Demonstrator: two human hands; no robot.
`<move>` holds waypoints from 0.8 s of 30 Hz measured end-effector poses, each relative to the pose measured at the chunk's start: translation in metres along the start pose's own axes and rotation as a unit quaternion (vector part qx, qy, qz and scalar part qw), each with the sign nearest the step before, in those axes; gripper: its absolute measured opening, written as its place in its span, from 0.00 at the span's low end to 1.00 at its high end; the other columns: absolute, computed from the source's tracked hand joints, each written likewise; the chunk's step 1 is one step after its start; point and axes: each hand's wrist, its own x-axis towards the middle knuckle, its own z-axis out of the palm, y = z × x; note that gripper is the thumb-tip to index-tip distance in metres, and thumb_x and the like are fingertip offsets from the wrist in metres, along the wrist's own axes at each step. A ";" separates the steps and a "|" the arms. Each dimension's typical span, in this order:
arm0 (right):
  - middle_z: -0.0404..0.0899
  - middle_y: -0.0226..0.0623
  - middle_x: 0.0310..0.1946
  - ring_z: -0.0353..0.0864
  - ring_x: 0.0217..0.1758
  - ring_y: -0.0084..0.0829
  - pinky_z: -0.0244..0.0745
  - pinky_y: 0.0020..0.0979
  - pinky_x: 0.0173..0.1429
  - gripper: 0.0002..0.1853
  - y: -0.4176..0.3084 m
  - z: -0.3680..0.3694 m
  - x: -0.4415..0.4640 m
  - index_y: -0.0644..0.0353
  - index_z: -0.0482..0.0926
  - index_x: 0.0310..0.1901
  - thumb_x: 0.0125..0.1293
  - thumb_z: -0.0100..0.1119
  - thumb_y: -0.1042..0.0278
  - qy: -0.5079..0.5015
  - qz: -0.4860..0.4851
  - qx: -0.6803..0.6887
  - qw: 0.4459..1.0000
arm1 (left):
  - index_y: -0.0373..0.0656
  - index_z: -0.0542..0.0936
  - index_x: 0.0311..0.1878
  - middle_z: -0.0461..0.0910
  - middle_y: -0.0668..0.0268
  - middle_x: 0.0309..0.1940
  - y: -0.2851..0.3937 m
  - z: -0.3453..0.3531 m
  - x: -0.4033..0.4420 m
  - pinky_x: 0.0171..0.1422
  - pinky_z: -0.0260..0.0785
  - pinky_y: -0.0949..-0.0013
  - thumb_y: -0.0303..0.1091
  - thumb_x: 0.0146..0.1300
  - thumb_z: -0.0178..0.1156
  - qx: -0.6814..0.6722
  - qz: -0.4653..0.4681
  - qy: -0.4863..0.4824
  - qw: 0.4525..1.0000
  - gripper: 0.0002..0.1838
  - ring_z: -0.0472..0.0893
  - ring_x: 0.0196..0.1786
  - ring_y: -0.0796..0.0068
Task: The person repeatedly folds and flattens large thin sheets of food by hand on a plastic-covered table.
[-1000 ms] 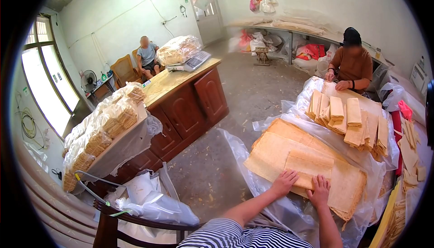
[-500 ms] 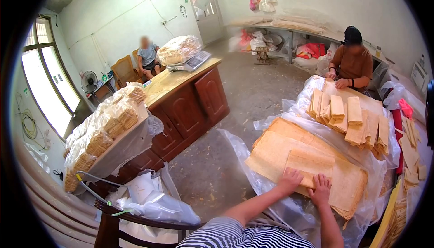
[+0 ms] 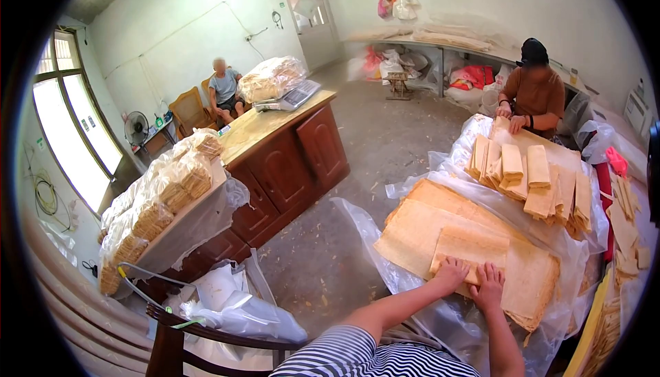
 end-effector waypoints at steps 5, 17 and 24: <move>0.62 0.44 0.64 0.56 0.70 0.43 0.44 0.46 0.73 0.35 -0.001 -0.001 0.000 0.54 0.69 0.60 0.47 0.63 0.56 0.000 -0.003 0.001 1.000 | 0.52 0.74 0.58 0.74 0.58 0.42 0.000 -0.011 -0.002 0.35 0.66 0.61 0.39 0.57 0.53 0.021 0.001 -0.012 1.000 0.22 0.72 0.43 0.58; 0.63 0.52 0.61 0.58 0.67 0.52 0.47 0.58 0.69 0.32 -0.013 0.016 0.006 0.49 0.71 0.57 0.46 0.65 0.57 0.012 0.009 -0.047 0.999 | 0.53 0.75 0.55 0.75 0.58 0.41 0.001 -0.003 -0.002 0.35 0.66 0.61 0.40 0.58 0.52 0.022 -0.010 0.008 1.000 0.20 0.72 0.43 0.59; 0.63 0.56 0.60 0.59 0.66 0.55 0.47 0.61 0.67 0.31 -0.017 0.019 0.008 0.47 0.71 0.58 0.47 0.63 0.59 0.030 0.019 -0.046 0.998 | 0.52 0.75 0.54 0.75 0.58 0.40 0.000 0.000 -0.002 0.36 0.65 0.61 0.40 0.58 0.51 0.012 -0.009 0.033 0.999 0.19 0.71 0.41 0.60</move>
